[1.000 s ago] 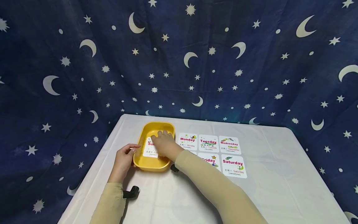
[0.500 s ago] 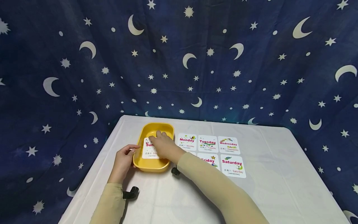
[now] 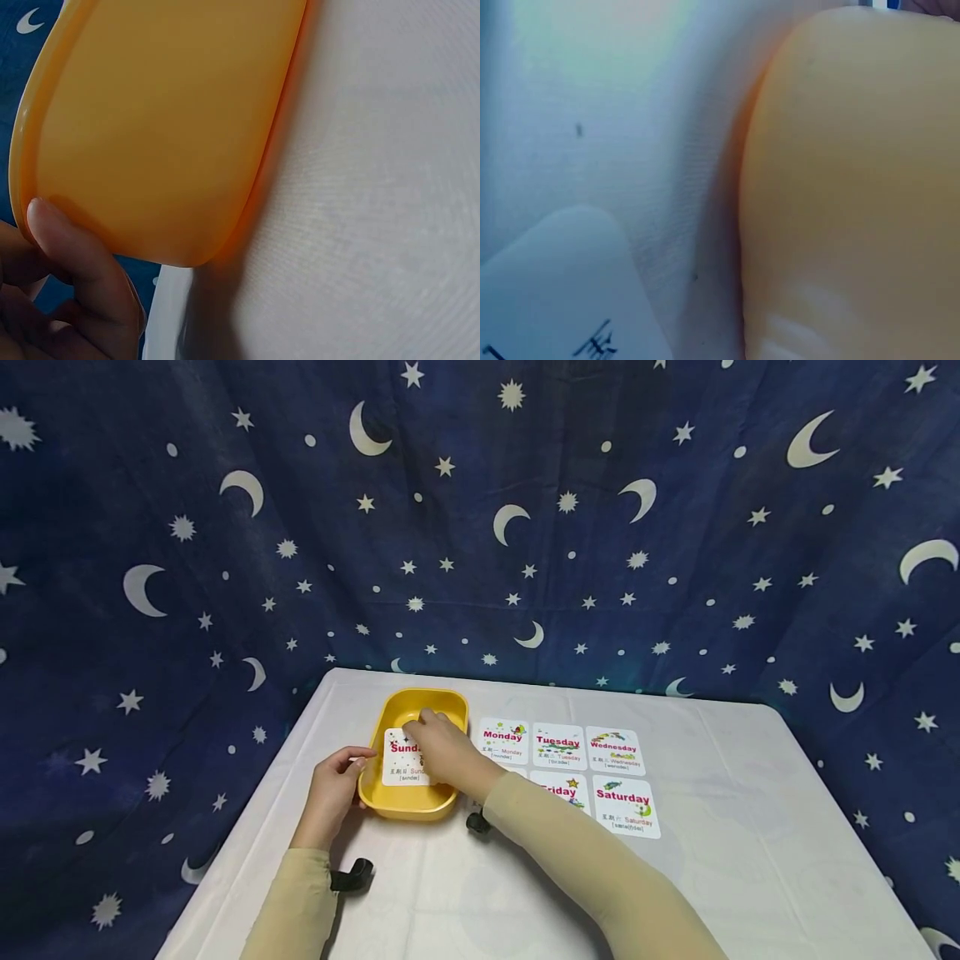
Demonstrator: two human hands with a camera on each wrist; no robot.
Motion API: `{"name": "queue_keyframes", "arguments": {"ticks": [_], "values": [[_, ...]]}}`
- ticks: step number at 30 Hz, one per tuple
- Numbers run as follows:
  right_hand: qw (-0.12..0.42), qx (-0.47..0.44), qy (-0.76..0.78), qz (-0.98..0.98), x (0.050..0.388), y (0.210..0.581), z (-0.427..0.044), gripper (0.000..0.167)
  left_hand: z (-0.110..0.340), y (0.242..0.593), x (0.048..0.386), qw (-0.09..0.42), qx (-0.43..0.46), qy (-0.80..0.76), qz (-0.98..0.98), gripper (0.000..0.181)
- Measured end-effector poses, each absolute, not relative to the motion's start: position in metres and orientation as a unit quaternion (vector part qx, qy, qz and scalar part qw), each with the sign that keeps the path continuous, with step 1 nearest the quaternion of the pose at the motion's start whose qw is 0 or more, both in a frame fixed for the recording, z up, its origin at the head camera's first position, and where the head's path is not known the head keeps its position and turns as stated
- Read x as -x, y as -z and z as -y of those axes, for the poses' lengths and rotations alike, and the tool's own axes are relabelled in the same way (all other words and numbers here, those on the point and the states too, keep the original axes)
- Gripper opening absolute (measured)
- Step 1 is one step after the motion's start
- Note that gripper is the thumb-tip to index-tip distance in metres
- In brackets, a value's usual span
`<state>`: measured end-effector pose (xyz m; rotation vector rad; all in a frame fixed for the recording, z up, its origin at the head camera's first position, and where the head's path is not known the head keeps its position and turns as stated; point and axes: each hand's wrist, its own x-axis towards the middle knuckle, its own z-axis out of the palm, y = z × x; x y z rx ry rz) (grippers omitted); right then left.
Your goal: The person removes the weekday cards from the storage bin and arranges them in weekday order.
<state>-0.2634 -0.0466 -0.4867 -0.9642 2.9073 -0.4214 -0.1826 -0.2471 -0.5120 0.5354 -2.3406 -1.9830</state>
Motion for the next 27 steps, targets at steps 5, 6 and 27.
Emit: {"name": "queue_keyframes", "arguments": {"ticks": [5,6,27], "values": [[0.022,0.305,0.162,-0.938,0.261,0.486,0.045,0.066,0.247,0.512,0.183,0.012,-0.172,0.639,0.75,0.028],[0.021,0.305,0.166,-0.938,0.261,0.486,0.044,0.068,0.247,0.512,0.183,0.011,-0.172,0.639,0.75,0.028],[0.036,0.283,0.265,-0.921,0.25,0.48,0.038,0.059,0.246,0.503,0.182,0.006,-0.175,0.621,0.764,0.027]]}}
